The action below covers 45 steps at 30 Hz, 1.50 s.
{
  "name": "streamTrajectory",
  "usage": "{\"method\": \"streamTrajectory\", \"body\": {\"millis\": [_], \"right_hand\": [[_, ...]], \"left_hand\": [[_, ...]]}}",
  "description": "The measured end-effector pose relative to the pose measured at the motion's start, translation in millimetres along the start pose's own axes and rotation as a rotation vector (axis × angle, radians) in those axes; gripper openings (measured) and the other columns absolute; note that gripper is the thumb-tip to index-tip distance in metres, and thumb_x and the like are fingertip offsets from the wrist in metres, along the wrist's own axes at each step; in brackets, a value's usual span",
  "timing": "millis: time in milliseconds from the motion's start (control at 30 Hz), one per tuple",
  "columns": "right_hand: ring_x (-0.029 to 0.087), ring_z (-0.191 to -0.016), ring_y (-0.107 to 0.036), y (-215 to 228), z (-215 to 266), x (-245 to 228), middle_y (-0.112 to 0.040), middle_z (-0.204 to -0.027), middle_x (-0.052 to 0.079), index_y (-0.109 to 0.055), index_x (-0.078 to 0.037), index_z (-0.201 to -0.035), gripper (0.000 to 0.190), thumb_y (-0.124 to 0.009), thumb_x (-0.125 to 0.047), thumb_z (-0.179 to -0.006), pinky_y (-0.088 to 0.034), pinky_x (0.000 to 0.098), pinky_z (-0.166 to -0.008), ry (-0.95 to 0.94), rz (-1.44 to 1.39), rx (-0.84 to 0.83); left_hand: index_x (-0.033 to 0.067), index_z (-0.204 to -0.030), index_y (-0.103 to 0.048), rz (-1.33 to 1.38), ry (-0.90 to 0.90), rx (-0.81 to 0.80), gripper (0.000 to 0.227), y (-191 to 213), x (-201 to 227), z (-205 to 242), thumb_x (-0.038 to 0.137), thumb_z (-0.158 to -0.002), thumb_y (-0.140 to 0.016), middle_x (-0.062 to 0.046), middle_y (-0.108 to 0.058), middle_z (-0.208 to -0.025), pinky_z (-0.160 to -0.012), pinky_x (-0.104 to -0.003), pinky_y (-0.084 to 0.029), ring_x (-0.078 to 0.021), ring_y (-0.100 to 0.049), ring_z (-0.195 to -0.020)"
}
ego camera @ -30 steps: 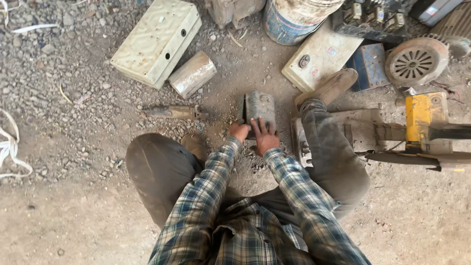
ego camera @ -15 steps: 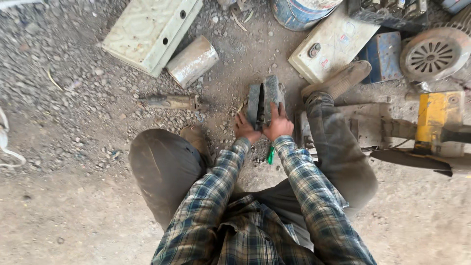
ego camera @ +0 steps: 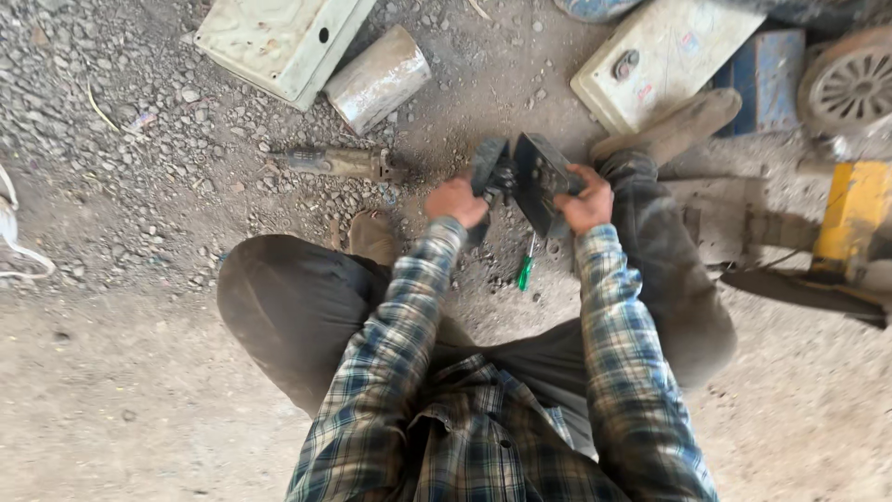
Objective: The person sits on the ground and uses a screwdriver to open a small electrical box. They remove the cover, adjust internal components, and then reassemble the box by securing the cover with screws.
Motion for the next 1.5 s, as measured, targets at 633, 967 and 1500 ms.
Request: {"method": "streamTrajectory", "body": {"millis": [633,967,1500], "right_hand": [[0.023,-0.089,-0.075,-20,-2,-33,-0.077,-0.1,0.012,-0.07,-0.02,-0.129,0.061,-0.084,-0.025,-0.07,-0.058,0.0359,-0.086,-0.305,-0.057,-0.195],[0.04,-0.086,-0.074,-91,40,-92,-0.062,-0.135,0.026,-0.059,-0.021,-0.133,0.062,-0.065,-0.064,-0.09,-0.06,0.0511,-0.071,0.019,0.276,-0.156],[0.041,-0.118,-0.065,-90,55,-84,-0.038,-0.161,0.022,-0.054,-0.02,-0.131,0.076,-0.091,-0.027,-0.065,-0.061,0.0455,-0.088,0.179,0.392,-0.189]], "left_hand": [[0.0231,-0.138,-0.067,0.137,-0.144,0.006,0.065,57,-29,-48,0.013,-0.074,-0.073,-0.016,-0.075,-0.107,-0.075,-0.035,-0.059,-0.0214,-0.069,-0.072],[0.0081,-0.124,-0.072,0.412,-0.246,0.369,0.055,12,-43,-40,0.041,-0.08,-0.08,-0.023,-0.075,-0.11,-0.09,-0.039,-0.056,-0.0314,-0.073,-0.102],[0.0106,-0.109,-0.082,0.516,-0.299,0.472,0.029,3,-40,-26,0.026,-0.084,-0.083,-0.017,-0.08,-0.101,-0.077,-0.036,-0.059,-0.0274,-0.074,-0.086]]}}
Point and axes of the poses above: each hand's wrist, its own z-axis away from the middle knuckle, its own y-axis out of the back of the hand, x = y × z, the point moved 4 cm from there along -z, towards the middle knuckle
